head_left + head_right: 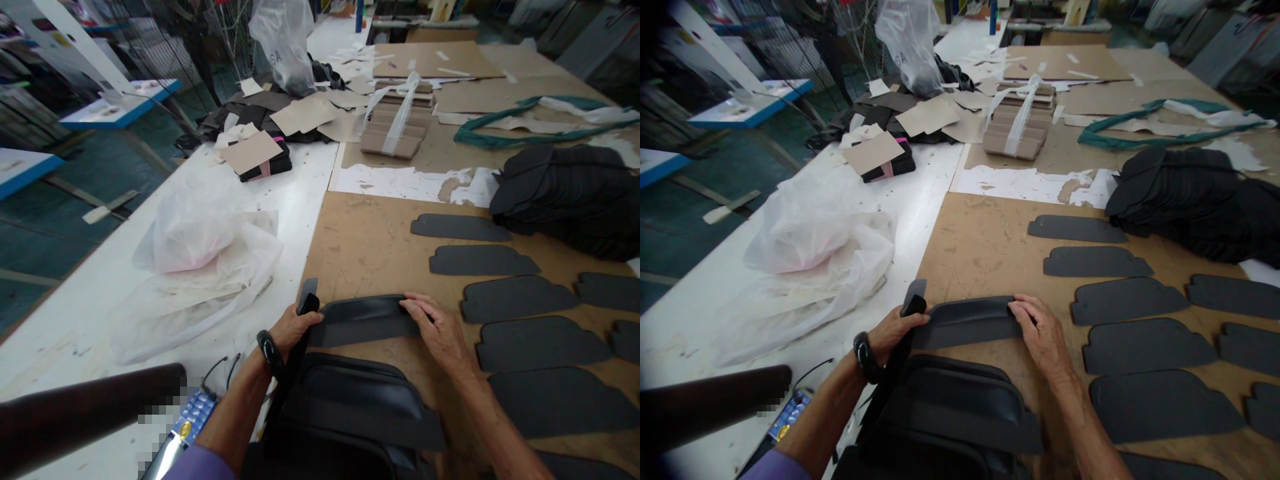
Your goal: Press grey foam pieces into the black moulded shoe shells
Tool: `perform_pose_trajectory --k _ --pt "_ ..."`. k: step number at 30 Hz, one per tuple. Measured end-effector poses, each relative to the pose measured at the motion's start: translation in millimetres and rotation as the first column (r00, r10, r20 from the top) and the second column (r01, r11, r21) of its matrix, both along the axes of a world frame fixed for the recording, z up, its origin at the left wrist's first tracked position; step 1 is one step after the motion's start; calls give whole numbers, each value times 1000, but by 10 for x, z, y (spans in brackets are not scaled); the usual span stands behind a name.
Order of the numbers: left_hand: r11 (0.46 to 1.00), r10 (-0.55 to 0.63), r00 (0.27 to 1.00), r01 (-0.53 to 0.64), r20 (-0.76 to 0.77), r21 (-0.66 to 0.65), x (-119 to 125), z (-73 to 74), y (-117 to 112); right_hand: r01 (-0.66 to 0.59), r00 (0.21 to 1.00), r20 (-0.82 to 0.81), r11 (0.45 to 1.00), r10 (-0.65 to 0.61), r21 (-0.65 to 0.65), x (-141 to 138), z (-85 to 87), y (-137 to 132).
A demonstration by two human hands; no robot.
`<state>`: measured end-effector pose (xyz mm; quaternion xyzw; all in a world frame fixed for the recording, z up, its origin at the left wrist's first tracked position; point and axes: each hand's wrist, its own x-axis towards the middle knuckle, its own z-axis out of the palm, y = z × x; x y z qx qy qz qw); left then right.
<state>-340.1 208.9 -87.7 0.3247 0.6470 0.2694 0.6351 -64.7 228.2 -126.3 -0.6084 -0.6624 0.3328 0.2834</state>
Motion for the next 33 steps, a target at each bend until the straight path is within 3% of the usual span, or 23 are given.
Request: perform_pose_trajectory --k 6,11,13,18,22,27,30,33 --pt "999 34 999 -35 -33 -23 -23 -130 49 -90 991 109 992 80 91 28 -42 21" --pt "997 74 996 -76 -49 -29 -66 -205 64 175 975 133 984 -179 47 170 18 119" --pt "997 71 997 -71 -5 -42 -58 -177 53 187 969 169 982 -178 -36 170 73 139" --pt "997 52 989 -44 136 -63 1 -50 6 95 995 41 946 -87 -311 82 188 119" --pt "998 25 977 -13 210 -56 28 63 -34 -110 991 -128 850 50 -515 102 246 72" --pt "1000 -4 967 8 253 -14 58 295 -75 -213 977 -93 897 192 -387 5 424 21" --pt "1000 -17 964 15 267 9 74 468 -127 -323 946 -174 819 272 -475 -82 571 -15" --pt "1000 -7 957 6 291 6 68 609 -213 -346 938 -231 758 260 -552 -83 738 -88"
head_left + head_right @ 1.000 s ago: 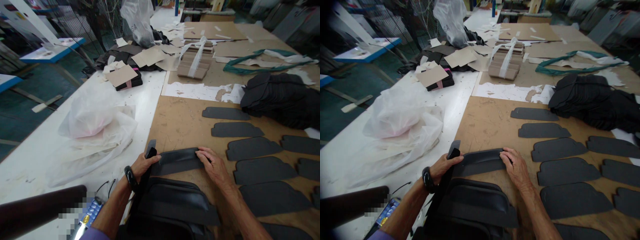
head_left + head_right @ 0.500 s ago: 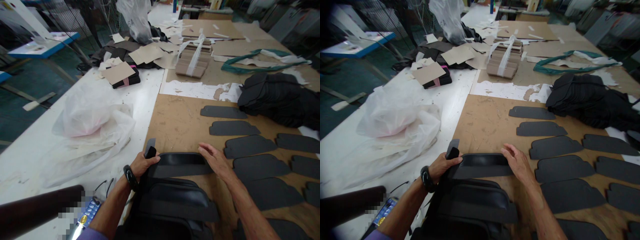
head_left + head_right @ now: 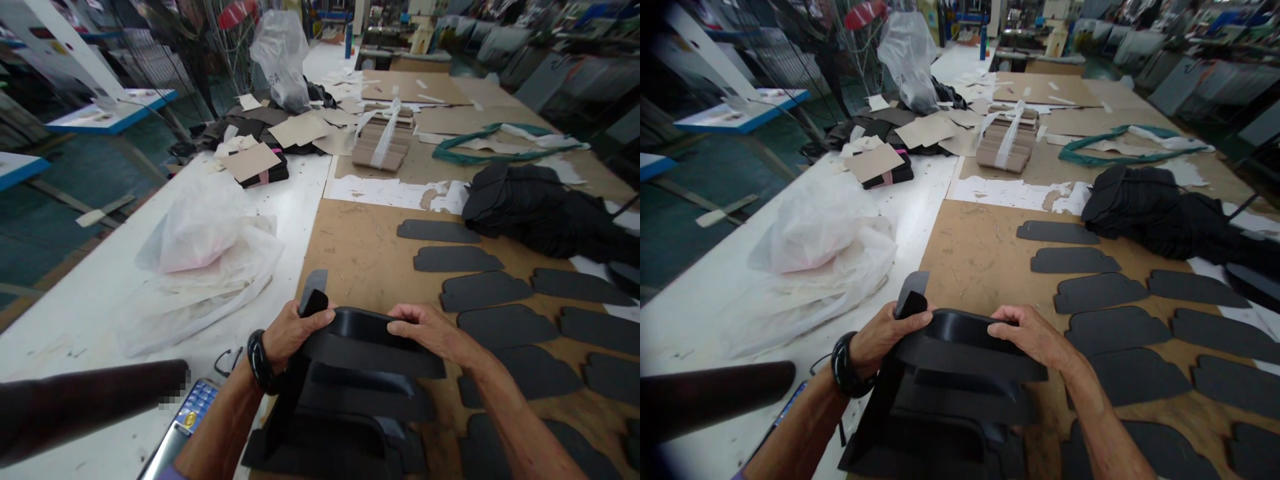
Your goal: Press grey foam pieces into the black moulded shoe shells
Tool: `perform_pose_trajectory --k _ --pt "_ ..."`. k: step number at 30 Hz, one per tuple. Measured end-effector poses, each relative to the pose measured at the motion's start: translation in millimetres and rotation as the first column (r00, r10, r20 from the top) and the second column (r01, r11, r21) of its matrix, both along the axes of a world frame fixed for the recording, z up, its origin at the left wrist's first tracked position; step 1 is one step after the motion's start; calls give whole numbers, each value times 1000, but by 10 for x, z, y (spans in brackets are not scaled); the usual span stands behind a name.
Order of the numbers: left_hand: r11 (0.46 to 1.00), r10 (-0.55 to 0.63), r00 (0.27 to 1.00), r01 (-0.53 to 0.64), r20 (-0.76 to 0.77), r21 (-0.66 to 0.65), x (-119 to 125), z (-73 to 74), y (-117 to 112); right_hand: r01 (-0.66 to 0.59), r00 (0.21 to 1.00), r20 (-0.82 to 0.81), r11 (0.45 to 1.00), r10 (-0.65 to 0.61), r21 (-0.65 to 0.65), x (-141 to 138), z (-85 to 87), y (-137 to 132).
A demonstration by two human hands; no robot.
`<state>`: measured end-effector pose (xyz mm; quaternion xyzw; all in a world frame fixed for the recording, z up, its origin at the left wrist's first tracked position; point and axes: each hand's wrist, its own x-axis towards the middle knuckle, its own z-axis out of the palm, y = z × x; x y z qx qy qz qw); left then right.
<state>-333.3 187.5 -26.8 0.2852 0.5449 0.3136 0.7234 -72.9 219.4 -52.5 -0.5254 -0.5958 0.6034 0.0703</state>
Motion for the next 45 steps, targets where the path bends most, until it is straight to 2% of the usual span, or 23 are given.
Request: perform_pose_trajectory --k 3,7,14,18,21,25,28,30,33,36,38,40,42,45 --pt "999 -37 999 37 29 3 -15 76 -99 31 999 19 999 -32 5 55 174 -115" --pt "987 -127 991 130 -35 97 -1 77 -206 19 997 79 996 -26 92 95 334 -274" --pt "963 -222 972 232 -83 139 -9 70 -411 11 1000 23 1000 -11 1 129 380 -606" --pt "919 -329 921 363 -210 152 -126 96 -797 -48 995 85 998 44 44 52 305 -1106" --pt "903 -388 861 427 -330 52 -233 0 -1250 -85 982 173 992 69 89 -98 135 -1608" --pt "923 -363 798 378 -481 -68 -353 -273 -1763 -105 966 253 974 52 202 -332 -175 -2096" --pt "932 -340 754 352 -563 -91 -422 -447 -1913 -140 952 306 922 26 360 -490 -324 -2212" --pt "939 -312 732 336 -606 -77 -463 -501 -1927 -156 941 338 878 -7 452 -574 -354 -2209" --pt "963 -228 746 268 -626 -30 -533 -503 -1911 -192 912 405 811 -60 553 -650 -328 -2171" --pt "992 -120 822 123 -557 -32 -631 -478 -1915 -210 884 449 746 -131 632 -655 -305 -2149" --pt "997 -56 853 22 -519 -71 -703 -464 -1930 -189 887 433 734 -157 652 -629 -319 -2149" --pt "993 -27 846 -37 -532 -109 -762 -444 -1951 -158 904 396 736 -160 658 -603 -342 -2152" --pt "994 -32 822 -33 -569 -104 -801 -408 -1982 -131 918 361 732 -166 669 -592 -340 -2156" --pt "999 -43 799 26 -599 -37 -844 -360 -2043 -97 923 331 713 -197 695 -576 -244 -2164"
